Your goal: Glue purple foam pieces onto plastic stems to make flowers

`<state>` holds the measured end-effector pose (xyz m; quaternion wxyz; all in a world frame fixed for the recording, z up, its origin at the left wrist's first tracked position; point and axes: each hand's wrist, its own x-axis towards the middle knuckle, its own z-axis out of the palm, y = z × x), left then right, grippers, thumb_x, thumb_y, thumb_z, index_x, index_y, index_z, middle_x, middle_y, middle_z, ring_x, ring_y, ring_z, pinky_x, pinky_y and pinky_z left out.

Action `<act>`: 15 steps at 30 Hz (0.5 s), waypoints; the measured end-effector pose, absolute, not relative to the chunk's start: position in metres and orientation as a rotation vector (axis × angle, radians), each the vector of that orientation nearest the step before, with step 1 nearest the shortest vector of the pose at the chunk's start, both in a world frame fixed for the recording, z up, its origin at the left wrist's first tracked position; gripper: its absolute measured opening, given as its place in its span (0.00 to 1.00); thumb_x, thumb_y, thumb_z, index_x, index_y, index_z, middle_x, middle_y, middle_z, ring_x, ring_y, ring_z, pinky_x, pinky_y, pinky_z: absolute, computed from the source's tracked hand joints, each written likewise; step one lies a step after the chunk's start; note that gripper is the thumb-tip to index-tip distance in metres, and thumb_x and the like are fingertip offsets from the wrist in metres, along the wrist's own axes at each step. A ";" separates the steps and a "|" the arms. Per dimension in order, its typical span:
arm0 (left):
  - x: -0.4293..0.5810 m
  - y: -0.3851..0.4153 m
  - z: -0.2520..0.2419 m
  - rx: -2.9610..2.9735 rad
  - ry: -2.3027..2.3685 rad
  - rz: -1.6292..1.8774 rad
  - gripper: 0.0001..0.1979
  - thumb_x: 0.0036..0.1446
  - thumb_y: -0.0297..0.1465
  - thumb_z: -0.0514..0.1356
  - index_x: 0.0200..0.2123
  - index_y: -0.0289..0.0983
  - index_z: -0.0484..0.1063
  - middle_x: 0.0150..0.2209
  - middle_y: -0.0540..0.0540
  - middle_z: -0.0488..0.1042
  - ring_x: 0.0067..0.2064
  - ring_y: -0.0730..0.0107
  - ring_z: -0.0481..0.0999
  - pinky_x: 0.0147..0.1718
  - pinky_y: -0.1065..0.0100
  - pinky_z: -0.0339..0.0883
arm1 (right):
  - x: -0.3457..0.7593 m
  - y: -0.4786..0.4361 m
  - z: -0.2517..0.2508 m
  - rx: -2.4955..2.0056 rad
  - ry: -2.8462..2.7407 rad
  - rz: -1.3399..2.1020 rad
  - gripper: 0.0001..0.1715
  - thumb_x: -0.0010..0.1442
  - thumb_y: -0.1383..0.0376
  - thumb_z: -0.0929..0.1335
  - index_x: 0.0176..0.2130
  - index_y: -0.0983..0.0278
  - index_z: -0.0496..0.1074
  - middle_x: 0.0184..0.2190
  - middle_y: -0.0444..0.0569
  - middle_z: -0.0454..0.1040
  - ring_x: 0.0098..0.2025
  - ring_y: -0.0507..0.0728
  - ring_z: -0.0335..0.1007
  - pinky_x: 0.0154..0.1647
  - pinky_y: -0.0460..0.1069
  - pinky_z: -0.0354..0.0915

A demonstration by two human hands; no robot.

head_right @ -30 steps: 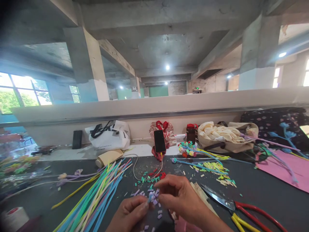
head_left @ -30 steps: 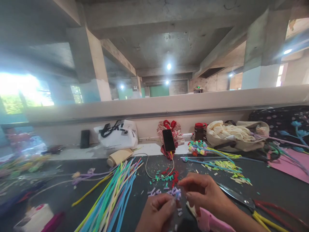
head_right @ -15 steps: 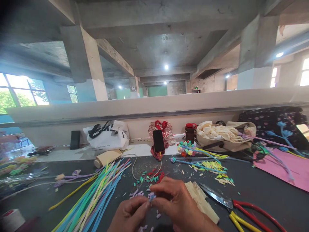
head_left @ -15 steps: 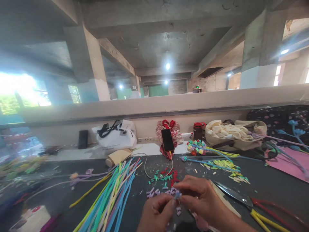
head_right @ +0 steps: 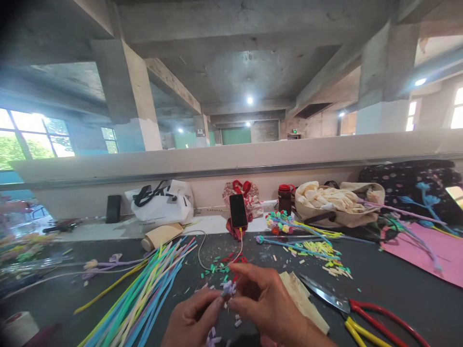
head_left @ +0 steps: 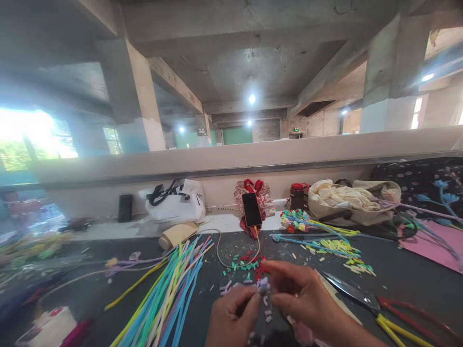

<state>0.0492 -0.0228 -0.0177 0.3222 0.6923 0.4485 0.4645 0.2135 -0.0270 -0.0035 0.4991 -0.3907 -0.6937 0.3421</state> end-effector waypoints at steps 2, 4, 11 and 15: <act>0.048 -0.023 -0.017 1.847 1.189 1.297 0.12 0.45 0.41 0.58 0.26 0.40 0.77 0.21 0.49 0.70 0.26 0.70 0.66 0.27 0.73 0.57 | 0.214 -0.026 -0.005 -0.925 -1.626 0.901 0.27 0.43 0.75 0.69 0.45 0.60 0.70 0.20 0.37 0.66 0.20 0.46 0.59 0.20 0.40 0.58; 0.049 -0.025 -0.016 1.876 1.179 1.347 0.11 0.46 0.40 0.58 0.27 0.42 0.77 0.21 0.49 0.70 0.26 0.70 0.66 0.27 0.73 0.57 | 0.215 -0.026 -0.005 -0.901 -1.617 0.896 0.22 0.44 0.72 0.70 0.42 0.62 0.71 0.21 0.38 0.66 0.21 0.47 0.60 0.20 0.40 0.58; 0.052 -0.027 -0.017 1.917 1.161 1.362 0.09 0.47 0.36 0.58 0.26 0.41 0.77 0.22 0.48 0.72 0.27 0.69 0.69 0.30 0.73 0.58 | 0.213 -0.029 -0.002 -0.938 -1.715 0.710 0.12 0.46 0.66 0.71 0.35 0.63 0.73 0.23 0.42 0.69 0.24 0.49 0.64 0.23 0.42 0.61; 0.051 -0.026 -0.020 1.939 1.167 1.312 0.09 0.47 0.36 0.58 0.26 0.41 0.77 0.23 0.48 0.73 0.27 0.69 0.69 0.29 0.73 0.58 | 0.214 -0.029 0.000 -0.931 -1.767 0.636 0.11 0.47 0.67 0.70 0.35 0.62 0.74 0.23 0.42 0.70 0.24 0.49 0.65 0.23 0.41 0.60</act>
